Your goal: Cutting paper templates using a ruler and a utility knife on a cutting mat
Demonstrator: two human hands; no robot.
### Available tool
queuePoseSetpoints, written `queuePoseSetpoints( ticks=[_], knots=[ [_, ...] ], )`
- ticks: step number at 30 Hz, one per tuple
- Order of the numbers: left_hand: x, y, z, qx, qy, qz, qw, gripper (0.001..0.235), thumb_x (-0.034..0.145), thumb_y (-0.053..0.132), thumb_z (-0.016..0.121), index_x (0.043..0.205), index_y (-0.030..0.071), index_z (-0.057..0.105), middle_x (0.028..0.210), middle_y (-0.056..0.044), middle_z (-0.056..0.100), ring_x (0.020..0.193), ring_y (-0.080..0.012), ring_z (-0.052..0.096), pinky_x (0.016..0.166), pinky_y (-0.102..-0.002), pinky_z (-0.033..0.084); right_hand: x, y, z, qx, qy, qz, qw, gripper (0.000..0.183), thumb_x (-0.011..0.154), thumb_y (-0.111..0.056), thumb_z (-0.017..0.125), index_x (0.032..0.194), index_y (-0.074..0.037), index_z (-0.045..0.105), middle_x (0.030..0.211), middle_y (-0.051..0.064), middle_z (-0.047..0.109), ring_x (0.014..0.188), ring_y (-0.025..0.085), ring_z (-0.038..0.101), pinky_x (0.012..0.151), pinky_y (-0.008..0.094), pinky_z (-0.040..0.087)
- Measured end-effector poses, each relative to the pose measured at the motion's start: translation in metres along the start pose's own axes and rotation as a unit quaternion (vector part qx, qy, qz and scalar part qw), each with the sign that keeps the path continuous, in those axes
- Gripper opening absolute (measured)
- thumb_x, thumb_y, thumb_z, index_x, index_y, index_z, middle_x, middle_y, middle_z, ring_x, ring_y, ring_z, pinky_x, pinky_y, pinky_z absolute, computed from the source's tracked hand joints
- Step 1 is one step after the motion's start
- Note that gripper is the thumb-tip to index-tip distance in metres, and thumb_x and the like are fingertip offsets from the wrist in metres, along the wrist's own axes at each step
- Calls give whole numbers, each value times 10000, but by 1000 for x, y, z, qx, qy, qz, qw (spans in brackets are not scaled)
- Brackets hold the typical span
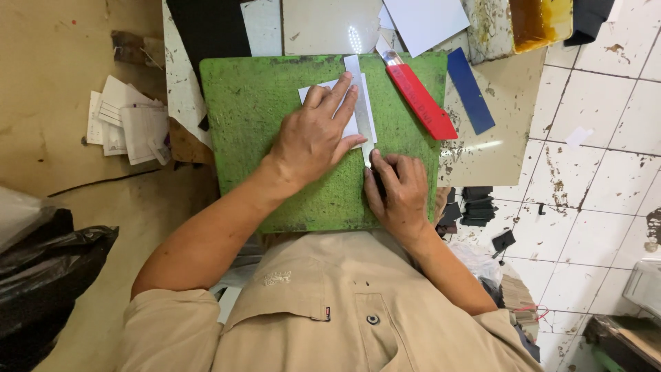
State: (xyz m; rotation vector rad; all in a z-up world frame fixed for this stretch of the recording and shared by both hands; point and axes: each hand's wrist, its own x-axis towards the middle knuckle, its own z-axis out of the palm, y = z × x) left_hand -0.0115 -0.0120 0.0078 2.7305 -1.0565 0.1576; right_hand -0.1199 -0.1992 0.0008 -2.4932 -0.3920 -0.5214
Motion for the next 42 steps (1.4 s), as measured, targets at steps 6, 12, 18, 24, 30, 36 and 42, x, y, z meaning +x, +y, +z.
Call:
queuePoseSetpoints(
  ticks=[6,12,18,24,30,36,42],
  knots=[
    [4,3,-3,0,10,-14,1000,759,851,595,771,1354,43,638,1457,-133,572,1130,-249,603,718,-287,655,8,14,-16,1,-20,1,1000,266,959,-136,727,1187,1,723,960,147,592,813,331,579,704,432,460],
    [7,5,-13,-9,-12,-11,1000,766,847,585,770,1346,17,644,1433,-173,584,1122,-279,610,759,-297,651,51,51,-34,-169,-62,22,983,527,997,-320,753,1372,22,610,1144,185,571,995,359,563,800,462,435],
    [7,7,-6,9,-17,-19,1000,801,825,615,758,1347,19,642,1425,-180,589,1129,-291,614,795,-297,643,61,59,-20,-96,-108,61,988,389,1084,-167,576,1395,63,548,1061,219,555,910,432,597,753,506,505],
    [9,10,-8,21,-28,-23,999,797,814,615,758,1347,33,647,1423,-167,593,1132,-279,608,821,-287,631,53,8,-49,110,-159,205,959,543,1068,-160,582,1554,2,402,1055,211,617,846,322,644,702,408,531],
    [10,10,-12,20,-36,-22,999,807,811,614,763,1353,28,639,1429,-175,586,1135,-283,599,817,-297,631,49,-5,-36,90,-155,169,969,551,1032,-78,631,1530,49,433,994,235,695,744,319,699,569,373,532],
    [11,11,-13,28,-38,-24,999,810,814,625,758,1355,35,638,1430,-171,582,1134,-279,590,829,-290,622,57,-4,-32,74,-169,150,971,553,1030,-49,626,1539,42,429,989,257,717,708,291,695,506,344,522],
    [12,10,-14,21,-42,-22,999,803,825,623,757,1352,29,640,1428,-186,581,1124,-286,594,825,-299,619,59,-5,-34,64,-178,139,972,549,1016,-43,641,1526,40,457,978,261,729,703,306,706,490,351,527]
  ],
)
